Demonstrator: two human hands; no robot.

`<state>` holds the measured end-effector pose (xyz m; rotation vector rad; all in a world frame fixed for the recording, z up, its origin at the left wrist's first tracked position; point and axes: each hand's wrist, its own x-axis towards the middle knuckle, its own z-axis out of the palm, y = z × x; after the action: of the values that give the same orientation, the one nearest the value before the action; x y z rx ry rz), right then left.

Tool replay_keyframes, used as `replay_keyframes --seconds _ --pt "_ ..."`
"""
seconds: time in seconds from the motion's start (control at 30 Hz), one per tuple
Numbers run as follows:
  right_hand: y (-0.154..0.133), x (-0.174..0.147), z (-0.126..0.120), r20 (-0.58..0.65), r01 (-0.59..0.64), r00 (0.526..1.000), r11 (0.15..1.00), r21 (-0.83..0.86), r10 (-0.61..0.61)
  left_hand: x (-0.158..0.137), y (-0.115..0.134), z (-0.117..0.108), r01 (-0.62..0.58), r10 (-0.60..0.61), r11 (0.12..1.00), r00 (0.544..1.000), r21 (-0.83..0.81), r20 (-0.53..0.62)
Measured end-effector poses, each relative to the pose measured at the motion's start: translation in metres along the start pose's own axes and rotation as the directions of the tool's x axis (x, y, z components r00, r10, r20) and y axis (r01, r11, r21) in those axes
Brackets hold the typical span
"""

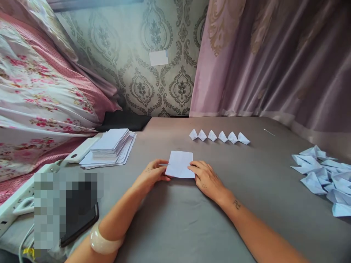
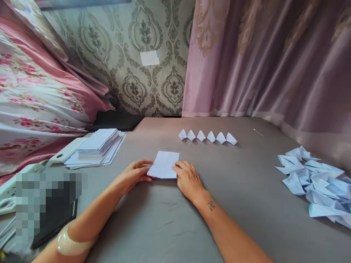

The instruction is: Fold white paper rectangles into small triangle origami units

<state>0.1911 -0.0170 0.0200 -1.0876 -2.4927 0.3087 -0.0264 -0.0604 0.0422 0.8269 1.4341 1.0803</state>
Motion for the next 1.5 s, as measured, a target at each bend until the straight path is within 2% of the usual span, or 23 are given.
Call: replay_keyframes --seconds 0.07,0.1,0.17,0.23,0.27,0.33,0.43,0.5,0.53,0.57,0.63,0.7,0.77,0.87,0.93,0.97,1.0,1.07,1.13,1.17,1.27,1.4,1.5 --pt "0.001 -0.001 0.000 0.003 -0.001 1.000 1.000 0.016 0.001 -0.001 0.002 -0.010 -0.109 0.117 0.979 0.992 0.172 -0.039" --pt "0.001 -0.001 -0.001 -0.003 -0.005 1.000 0.999 0.039 0.005 -0.002 0.004 -0.014 -0.191 0.210 0.942 0.977 0.276 -0.042" --pt "-0.001 0.000 -0.005 -0.032 -0.016 0.999 0.991 0.136 0.020 -0.004 0.007 -0.018 -0.362 0.385 0.826 0.922 0.432 0.036" --pt "-0.007 0.002 -0.015 -0.059 -0.049 0.996 0.945 0.322 0.071 -0.008 0.012 -0.017 -0.486 0.484 0.747 0.865 0.454 0.131" --pt "-0.010 0.004 -0.021 -0.060 -0.074 0.992 0.895 0.441 0.111 -0.010 0.015 -0.015 -0.510 0.499 0.752 0.855 0.419 0.145" --pt "-0.016 0.007 -0.032 0.030 -0.190 0.972 0.703 0.685 0.233 -0.012 0.019 -0.009 -0.463 0.450 0.838 0.886 0.290 0.114" --pt "-0.017 0.011 -0.041 0.140 -0.288 0.926 0.418 0.862 0.351 -0.011 0.020 0.000 -0.256 0.253 0.965 0.966 0.057 0.055" --pt "-0.011 0.012 -0.037 0.187 -0.344 0.887 0.333 0.878 0.423 -0.007 0.017 0.005 -0.124 0.124 0.992 0.992 -0.029 0.013" --pt "-0.007 0.012 -0.034 0.198 -0.375 0.871 0.350 0.858 0.449 -0.005 0.014 0.007 -0.074 0.074 0.996 0.997 -0.051 -0.010" --pt "-0.003 0.011 -0.030 0.197 -0.402 0.868 0.411 0.818 0.456 -0.003 0.011 0.009 -0.037 0.035 0.997 0.999 -0.068 -0.033" --pt "0.003 0.007 -0.024 0.133 -0.385 0.906 0.649 0.656 0.402 0.001 0.006 0.012 0.006 -0.010 0.997 0.998 -0.083 -0.055" --pt "0.005 0.002 -0.021 0.035 -0.261 0.962 0.882 0.392 0.269 0.004 0.002 0.014 0.025 -0.028 0.997 0.998 -0.074 -0.049" --pt "0.003 -0.002 -0.020 -0.024 -0.132 0.990 0.980 0.149 0.137 0.006 -0.001 0.015 0.041 -0.043 0.998 0.998 -0.041 -0.052" --pt "0.000 -0.005 -0.020 0.010 -0.057 0.998 0.998 0.020 0.057 0.009 -0.004 0.014 0.070 -0.070 0.997 0.997 0.027 -0.031" --pt "-0.001 -0.005 -0.019 0.061 -0.040 0.997 0.999 0.023 0.039 0.010 -0.006 0.011 0.068 -0.070 0.986 0.998 0.154 0.007" --pt "0.000 -0.005 -0.019 0.074 -0.039 0.997 0.999 0.030 0.036 0.009 -0.007 0.008 0.030 -0.038 0.967 0.999 0.255 0.026" --pt "0.000 -0.005 -0.018 0.077 -0.043 0.996 0.998 0.037 0.040 0.008 -0.008 0.006 -0.041 0.025 0.928 0.999 0.370 0.047" --pt "0.001 -0.005 -0.017 0.064 -0.064 0.996 0.997 0.052 0.061 0.004 -0.009 0.000 -0.236 0.210 0.786 0.971 0.571 0.113" --pt "0.001 -0.004 -0.015 0.044 -0.084 0.996 0.993 0.080 0.081 0.001 -0.009 -0.004 -0.382 0.353 0.632 0.916 0.675 0.188" --pt "0.001 -0.003 -0.014 0.035 -0.093 0.995 0.991 0.101 0.090 0.000 -0.009 -0.006 -0.412 0.381 0.583 0.900 0.700 0.212" --pt "0.002 0.002 -0.010 0.015 -0.139 0.990 0.975 0.172 0.138 0.002 -0.006 -0.006 -0.390 0.373 0.556 0.906 0.734 0.199" --pt "0.006 0.010 -0.005 0.000 -0.278 0.958 0.931 0.237 0.286 0.015 -0.003 0.001 -0.254 0.326 0.640 0.945 0.725 0.043" --pt "0.010 0.015 -0.002 -0.018 -0.345 0.932 0.903 0.256 0.361 0.024 -0.004 0.006 -0.200 0.332 0.642 0.943 0.740 -0.033"
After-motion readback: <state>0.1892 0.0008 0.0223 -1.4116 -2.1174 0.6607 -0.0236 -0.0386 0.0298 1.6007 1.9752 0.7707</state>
